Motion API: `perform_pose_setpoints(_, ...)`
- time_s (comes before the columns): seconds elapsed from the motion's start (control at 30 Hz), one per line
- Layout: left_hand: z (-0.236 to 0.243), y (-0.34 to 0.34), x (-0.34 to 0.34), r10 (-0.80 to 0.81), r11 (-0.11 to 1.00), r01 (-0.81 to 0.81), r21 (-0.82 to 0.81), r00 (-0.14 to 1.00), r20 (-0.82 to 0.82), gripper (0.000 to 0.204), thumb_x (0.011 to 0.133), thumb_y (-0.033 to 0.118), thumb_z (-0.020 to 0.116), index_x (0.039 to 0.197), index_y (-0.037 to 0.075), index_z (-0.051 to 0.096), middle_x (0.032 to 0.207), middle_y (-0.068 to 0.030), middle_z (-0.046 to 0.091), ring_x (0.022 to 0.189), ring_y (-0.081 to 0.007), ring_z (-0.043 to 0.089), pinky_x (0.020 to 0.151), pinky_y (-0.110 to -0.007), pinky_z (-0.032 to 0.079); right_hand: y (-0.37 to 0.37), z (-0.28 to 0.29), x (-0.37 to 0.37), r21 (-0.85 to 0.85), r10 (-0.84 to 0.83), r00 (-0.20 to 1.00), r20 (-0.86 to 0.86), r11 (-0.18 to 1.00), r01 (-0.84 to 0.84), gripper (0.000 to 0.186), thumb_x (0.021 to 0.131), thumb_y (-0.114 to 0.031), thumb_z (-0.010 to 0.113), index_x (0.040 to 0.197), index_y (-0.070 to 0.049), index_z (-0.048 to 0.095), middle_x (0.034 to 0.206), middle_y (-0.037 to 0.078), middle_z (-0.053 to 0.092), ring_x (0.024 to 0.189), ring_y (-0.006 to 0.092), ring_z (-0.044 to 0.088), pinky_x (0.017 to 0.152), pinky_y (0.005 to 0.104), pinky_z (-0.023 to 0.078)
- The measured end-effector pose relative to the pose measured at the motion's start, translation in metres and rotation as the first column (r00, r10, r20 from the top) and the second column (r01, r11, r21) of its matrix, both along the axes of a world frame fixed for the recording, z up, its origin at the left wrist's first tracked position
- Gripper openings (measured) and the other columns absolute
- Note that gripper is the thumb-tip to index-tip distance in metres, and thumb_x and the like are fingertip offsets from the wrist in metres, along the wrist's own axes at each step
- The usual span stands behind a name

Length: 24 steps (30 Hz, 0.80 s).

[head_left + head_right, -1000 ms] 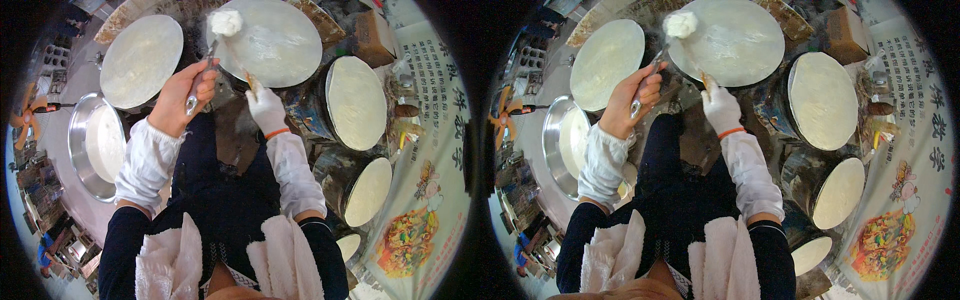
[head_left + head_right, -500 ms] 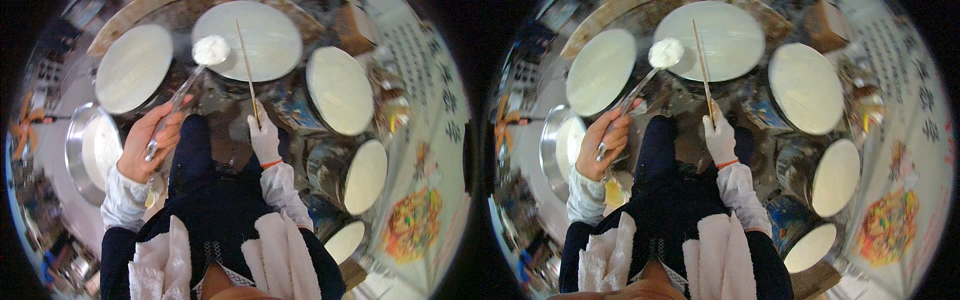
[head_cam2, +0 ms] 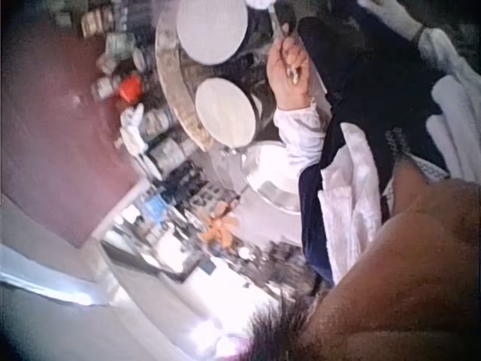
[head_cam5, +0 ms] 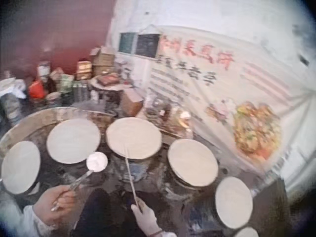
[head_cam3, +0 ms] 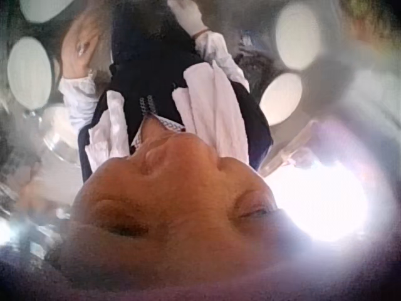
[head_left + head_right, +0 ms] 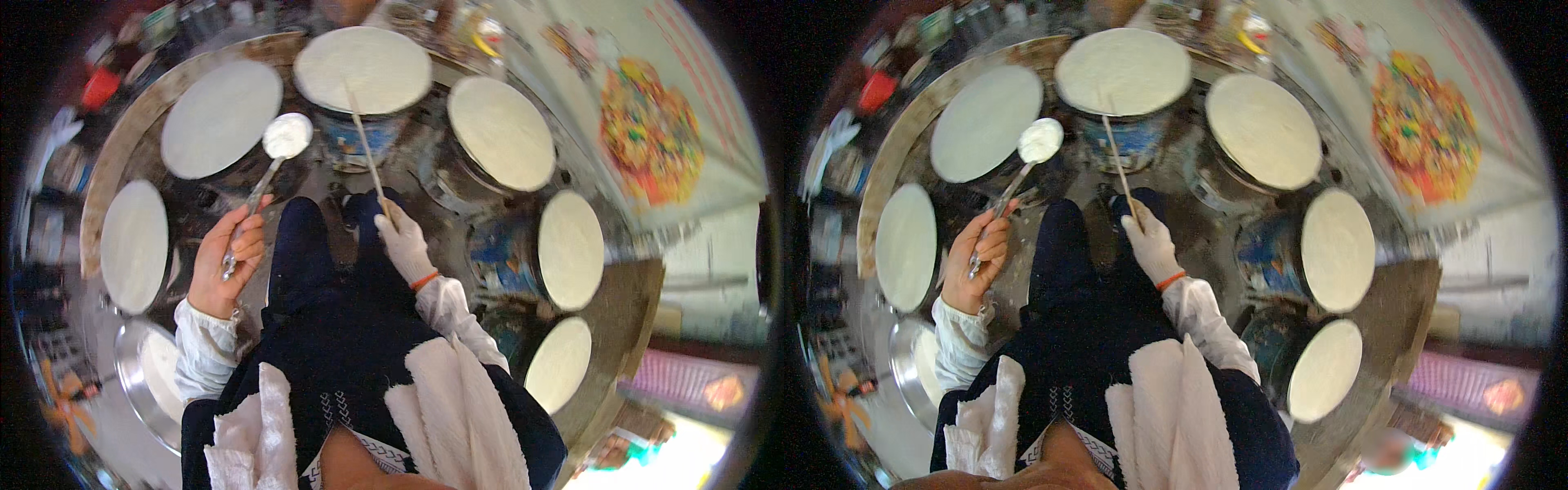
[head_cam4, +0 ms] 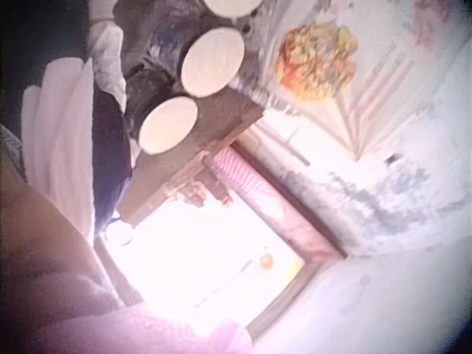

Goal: The person prepares crepes by ladling batter onto multiple hot griddles and spreading it into thin circles using a wooden spreader. They flip the crepes with a spatula and stack the finished ones on a nearby tray.

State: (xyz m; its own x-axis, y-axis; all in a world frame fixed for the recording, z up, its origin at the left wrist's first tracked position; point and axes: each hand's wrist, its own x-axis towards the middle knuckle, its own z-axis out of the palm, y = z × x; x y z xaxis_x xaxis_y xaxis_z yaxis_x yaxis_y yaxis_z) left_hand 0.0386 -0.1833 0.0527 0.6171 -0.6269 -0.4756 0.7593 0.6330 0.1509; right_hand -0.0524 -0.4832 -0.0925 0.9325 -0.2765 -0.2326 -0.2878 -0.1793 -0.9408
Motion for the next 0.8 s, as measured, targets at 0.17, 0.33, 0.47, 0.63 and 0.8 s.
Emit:
perform_pose_setpoints(0.17,-0.006,-0.031,0.003,-0.115,0.993,0.115,0.038,0.993,0.010,0.039,0.107,0.014,0.042,0.139,-0.008,0.042,0.079,-0.0045,0.049,0.052,-0.0099,0.045,0.044,-0.025,0.039,-0.007,0.017,-0.029,0.001,-0.083,0.989,-0.119,0.997,0.083,0.048,0.102,-0.025,0.055,0.143,-0.002,0.049,0.119,0.014,0.067,0.107,0.0190,0.063,0.093,0.0305,0.047)
perform_pose_setpoints(0.33,-0.017,-0.065,0.024,-0.227,0.973,0.225,0.059,0.973,0.028,0.040,0.107,0.015,0.041,0.140,-0.008,0.042,0.079,-0.0047,0.050,0.052,-0.0094,0.046,0.043,-0.025,0.039,-0.022,0.003,-0.036,0.006,-0.188,0.978,-0.096,0.982,0.189,0.044,0.101,-0.026,0.058,0.141,-0.007,0.055,0.085,0.000,0.057,0.075,0.0080,0.053,0.067,0.0258,0.045)
perform_pose_setpoints(0.47,-0.020,-0.096,0.044,-0.319,0.945,0.315,0.085,0.947,0.033,0.040,0.107,0.015,0.044,0.140,-0.007,0.043,0.079,-0.0030,0.049,0.052,-0.0089,0.044,0.045,-0.024,0.039,-0.036,-0.004,-0.041,-0.056,-0.293,0.942,-0.164,0.956,0.287,0.043,0.101,-0.026,0.058,0.140,-0.007,0.057,0.080,-0.003,0.058,0.069,0.0064,0.054,0.063,0.0249,0.046)
perform_pose_setpoints(0.63,-0.028,-0.138,0.062,-0.435,0.900,0.433,0.052,0.899,0.049,0.044,0.106,0.015,0.046,0.144,-0.005,0.040,0.079,-0.0021,0.047,0.053,-0.0079,0.042,0.046,-0.023,0.037,-0.062,-0.019,-0.059,0.025,-0.435,0.875,-0.213,0.893,0.450,0.047,0.100,-0.028,0.060,0.140,-0.004,0.055,0.095,0.005,0.066,0.081,0.0132,0.061,0.074,0.0286,0.049)
perform_pose_setpoints(0.8,-0.032,-0.174,0.066,-0.515,0.857,0.512,0.054,0.853,0.088,0.044,0.107,0.014,0.042,0.146,-0.005,0.036,0.081,-0.0027,0.047,0.052,-0.0076,0.044,0.045,-0.022,0.037,-0.074,-0.038,-0.081,-0.076,-0.549,0.835,-0.042,0.835,0.545,0.043,0.100,-0.026,0.061,0.139,-0.007,0.057,0.082,-0.003,0.059,0.070,0.0071,0.055,0.063,0.0246,0.046)
